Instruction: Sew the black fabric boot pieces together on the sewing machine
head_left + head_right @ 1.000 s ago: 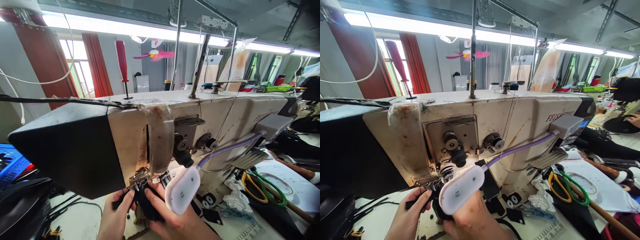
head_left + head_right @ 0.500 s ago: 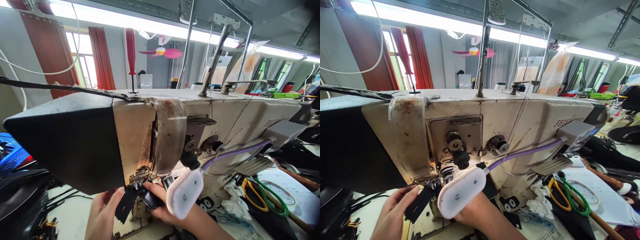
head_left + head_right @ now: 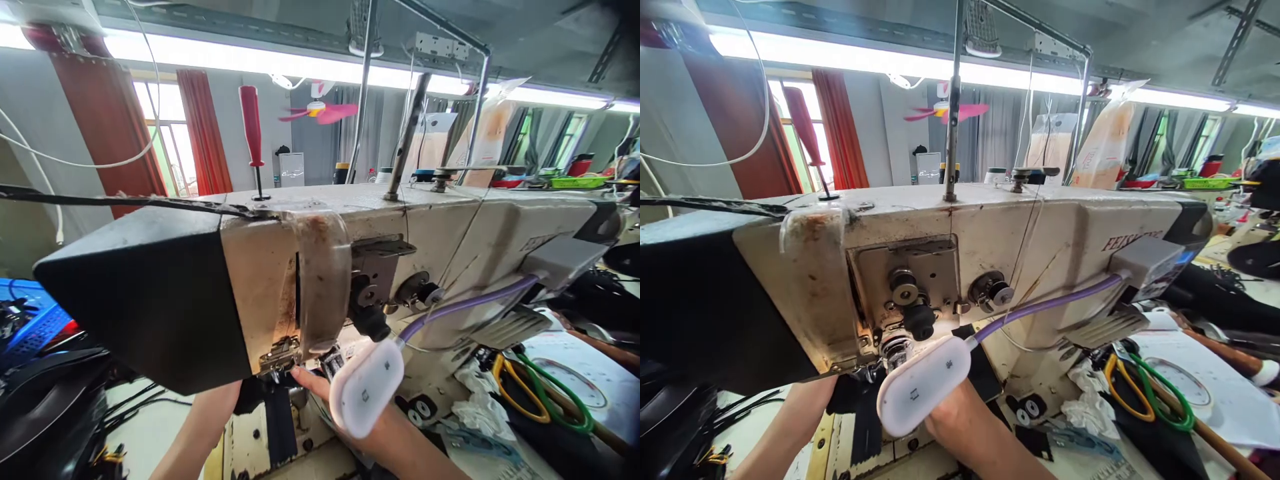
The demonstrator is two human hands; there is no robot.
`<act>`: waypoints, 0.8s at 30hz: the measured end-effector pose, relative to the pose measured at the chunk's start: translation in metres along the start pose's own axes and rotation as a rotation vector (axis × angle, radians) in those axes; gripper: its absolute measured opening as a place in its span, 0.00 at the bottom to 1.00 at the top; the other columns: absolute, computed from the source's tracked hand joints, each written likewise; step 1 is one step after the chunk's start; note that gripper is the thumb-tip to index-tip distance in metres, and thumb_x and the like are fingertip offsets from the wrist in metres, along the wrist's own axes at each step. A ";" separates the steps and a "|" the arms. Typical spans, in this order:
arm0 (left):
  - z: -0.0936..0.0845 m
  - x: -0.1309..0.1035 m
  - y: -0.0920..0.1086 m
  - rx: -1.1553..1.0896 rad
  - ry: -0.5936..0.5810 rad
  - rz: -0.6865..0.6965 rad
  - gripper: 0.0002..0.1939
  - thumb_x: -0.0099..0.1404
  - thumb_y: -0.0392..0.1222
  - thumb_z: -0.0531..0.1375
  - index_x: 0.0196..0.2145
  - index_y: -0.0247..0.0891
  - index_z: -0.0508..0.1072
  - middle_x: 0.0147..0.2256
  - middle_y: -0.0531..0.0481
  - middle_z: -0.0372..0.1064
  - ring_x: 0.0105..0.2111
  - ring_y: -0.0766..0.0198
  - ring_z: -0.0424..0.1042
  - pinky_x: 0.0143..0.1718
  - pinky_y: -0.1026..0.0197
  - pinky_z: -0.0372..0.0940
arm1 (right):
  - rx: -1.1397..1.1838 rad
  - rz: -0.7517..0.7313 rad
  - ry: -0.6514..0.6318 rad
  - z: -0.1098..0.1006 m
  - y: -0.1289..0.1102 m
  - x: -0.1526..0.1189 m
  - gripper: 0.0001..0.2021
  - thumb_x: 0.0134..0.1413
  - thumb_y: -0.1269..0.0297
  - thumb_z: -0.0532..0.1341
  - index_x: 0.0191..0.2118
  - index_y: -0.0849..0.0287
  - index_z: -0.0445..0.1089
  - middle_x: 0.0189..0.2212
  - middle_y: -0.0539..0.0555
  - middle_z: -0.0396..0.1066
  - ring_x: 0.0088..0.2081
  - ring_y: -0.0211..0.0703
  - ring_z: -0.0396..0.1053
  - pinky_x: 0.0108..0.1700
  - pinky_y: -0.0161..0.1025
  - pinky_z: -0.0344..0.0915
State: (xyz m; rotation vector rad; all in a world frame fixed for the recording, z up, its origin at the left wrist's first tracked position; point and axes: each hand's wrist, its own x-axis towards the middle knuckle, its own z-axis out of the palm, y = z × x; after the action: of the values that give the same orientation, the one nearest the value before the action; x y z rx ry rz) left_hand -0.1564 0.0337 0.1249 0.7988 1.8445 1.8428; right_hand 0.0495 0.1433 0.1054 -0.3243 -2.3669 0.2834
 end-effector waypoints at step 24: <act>-0.011 -0.007 0.008 0.072 0.073 0.030 0.18 0.48 0.49 0.66 0.38 0.44 0.78 0.40 0.44 0.78 0.55 0.44 0.66 0.55 0.51 0.62 | -0.025 -0.118 0.096 0.001 -0.012 0.006 0.15 0.57 0.70 0.55 0.47 0.53 0.74 0.33 0.51 0.76 0.40 0.49 0.74 0.48 0.45 0.73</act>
State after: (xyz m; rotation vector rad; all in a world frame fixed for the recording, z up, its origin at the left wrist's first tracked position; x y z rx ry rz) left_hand -0.1580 0.0204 0.1324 0.7986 1.9637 1.8563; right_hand 0.0432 0.1337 0.1118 -0.2045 -2.2863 0.1787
